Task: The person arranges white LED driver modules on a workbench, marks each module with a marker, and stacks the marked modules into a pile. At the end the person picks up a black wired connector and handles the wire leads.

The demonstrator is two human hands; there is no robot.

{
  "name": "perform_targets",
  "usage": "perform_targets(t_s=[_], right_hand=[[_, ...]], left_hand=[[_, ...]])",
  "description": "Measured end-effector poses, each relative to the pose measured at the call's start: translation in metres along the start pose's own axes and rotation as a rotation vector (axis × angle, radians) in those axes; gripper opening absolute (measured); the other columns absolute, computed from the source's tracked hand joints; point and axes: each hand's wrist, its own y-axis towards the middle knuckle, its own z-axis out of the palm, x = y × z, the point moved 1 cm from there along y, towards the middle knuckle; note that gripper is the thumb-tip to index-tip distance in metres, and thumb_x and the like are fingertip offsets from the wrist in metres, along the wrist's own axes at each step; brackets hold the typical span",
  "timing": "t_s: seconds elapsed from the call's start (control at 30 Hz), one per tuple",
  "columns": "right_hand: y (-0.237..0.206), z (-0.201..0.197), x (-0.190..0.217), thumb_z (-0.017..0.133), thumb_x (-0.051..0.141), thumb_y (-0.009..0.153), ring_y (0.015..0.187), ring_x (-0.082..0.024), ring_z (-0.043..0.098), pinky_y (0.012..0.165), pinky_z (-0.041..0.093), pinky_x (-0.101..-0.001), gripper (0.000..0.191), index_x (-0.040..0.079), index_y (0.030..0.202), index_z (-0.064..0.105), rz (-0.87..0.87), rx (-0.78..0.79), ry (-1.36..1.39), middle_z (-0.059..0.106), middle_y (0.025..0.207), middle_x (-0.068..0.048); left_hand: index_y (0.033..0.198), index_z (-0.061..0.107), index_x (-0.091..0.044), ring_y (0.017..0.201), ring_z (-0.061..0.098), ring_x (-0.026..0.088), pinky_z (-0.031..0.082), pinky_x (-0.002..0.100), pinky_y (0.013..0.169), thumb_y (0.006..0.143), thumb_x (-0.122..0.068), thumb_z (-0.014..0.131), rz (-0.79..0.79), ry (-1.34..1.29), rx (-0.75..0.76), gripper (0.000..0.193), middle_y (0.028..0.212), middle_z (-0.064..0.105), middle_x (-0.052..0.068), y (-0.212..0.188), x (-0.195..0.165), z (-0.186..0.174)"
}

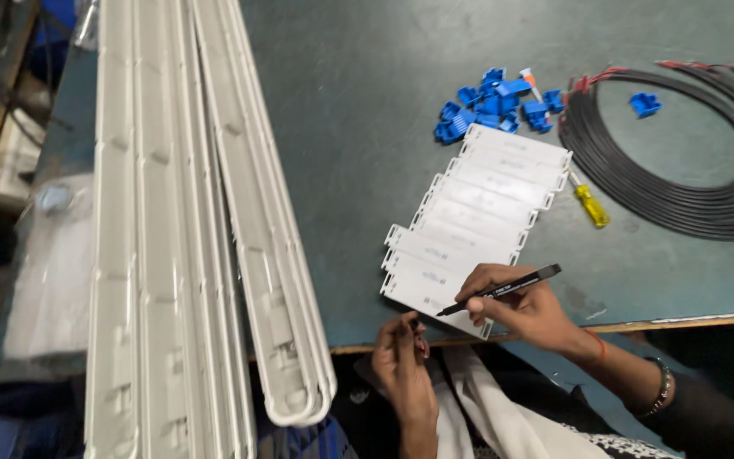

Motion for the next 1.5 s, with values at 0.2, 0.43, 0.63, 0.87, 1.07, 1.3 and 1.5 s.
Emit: perform_targets(t_s=[0.2,0.43,0.63,0.87,1.07,1.3,1.5], right_hand=[[0.0,0.019,0.011,0.076,0.016,0.09,0.074,-0.012,0.067,0.065,0.053,-0.0271,0.016,0.0,0.092,0.076,-0.117,0.094,-0.2,0.075,0.085,-0.008],[-0.006,0.036,0.012,0.077,0.014,0.09,0.083,-0.013,0.07,0.072,0.058,-0.0304,0.016,-0.001,0.091,0.074,-0.059,0.222,-0.076,0.073,0.089,-0.009],[-0.025,0.035,0.014,0.078,0.016,0.097,0.089,-0.019,0.072,0.078,0.058,-0.0341,0.018,-0.001,0.095,0.073,-0.228,0.391,-0.018,0.073,0.095,-0.01],[-0.014,0.025,0.011,0.083,0.027,0.088,0.09,-0.024,0.071,0.077,0.057,-0.0349,0.031,0.001,0.102,0.073,-0.201,0.315,-0.303,0.071,0.1,-0.012],[0.012,-0.017,0.013,0.075,0.031,0.085,0.109,-0.037,0.062,0.09,0.052,-0.0437,0.05,0.0,0.123,0.064,-0.385,-0.126,-0.972,0.061,0.123,-0.02],[0.021,-0.066,0.009,0.071,0.025,0.088,0.113,-0.035,0.061,0.095,0.051,-0.0447,0.039,0.003,0.12,0.064,-0.253,-0.245,-1.163,0.063,0.124,-0.016],[0.011,-0.013,-0.013,0.071,0.032,0.088,0.12,-0.036,0.057,0.101,0.048,-0.0428,0.057,-0.002,0.132,0.058,-0.251,-0.018,-0.998,0.058,0.134,-0.02]], left_hand=[[0.105,0.071,0.002,0.064,0.047,0.005,0.037,0.022,0.058,0.102,-0.016,0.061,0.006,0.073,0.035,0.021,0.088,0.071,0.003,-0.008,-0.002,-0.003],[0.123,0.066,-0.004,0.064,0.041,0.004,0.033,0.021,0.055,0.105,-0.021,0.048,-0.045,0.474,0.072,0.03,0.083,0.057,-0.002,-0.031,-0.017,0.012],[0.128,0.062,-0.003,0.081,0.06,0.008,0.05,0.021,0.069,0.106,-0.022,0.039,0.011,0.481,0.15,0.037,0.099,0.067,0.004,-0.052,-0.019,0.011],[0.129,0.061,-0.004,0.071,0.056,0.008,0.043,0.021,0.06,0.105,-0.022,0.043,-0.187,0.203,-0.015,0.035,0.09,0.066,0.007,-0.038,-0.004,0.0],[0.135,0.057,-0.003,0.068,0.059,0.018,0.05,0.031,0.061,0.105,-0.017,0.046,0.497,1.009,-0.167,0.034,0.092,0.064,0.01,0.026,-0.034,0.002],[0.131,0.057,-0.003,0.102,0.067,0.034,0.057,0.043,0.079,0.102,-0.014,0.053,0.729,1.663,-0.312,0.03,0.115,0.065,0.016,0.071,-0.051,0.023],[0.134,0.052,-0.001,0.11,0.066,0.036,0.056,0.045,0.088,0.102,-0.018,0.055,0.893,1.522,-0.287,0.036,0.126,0.061,0.02,0.05,-0.048,0.028]])
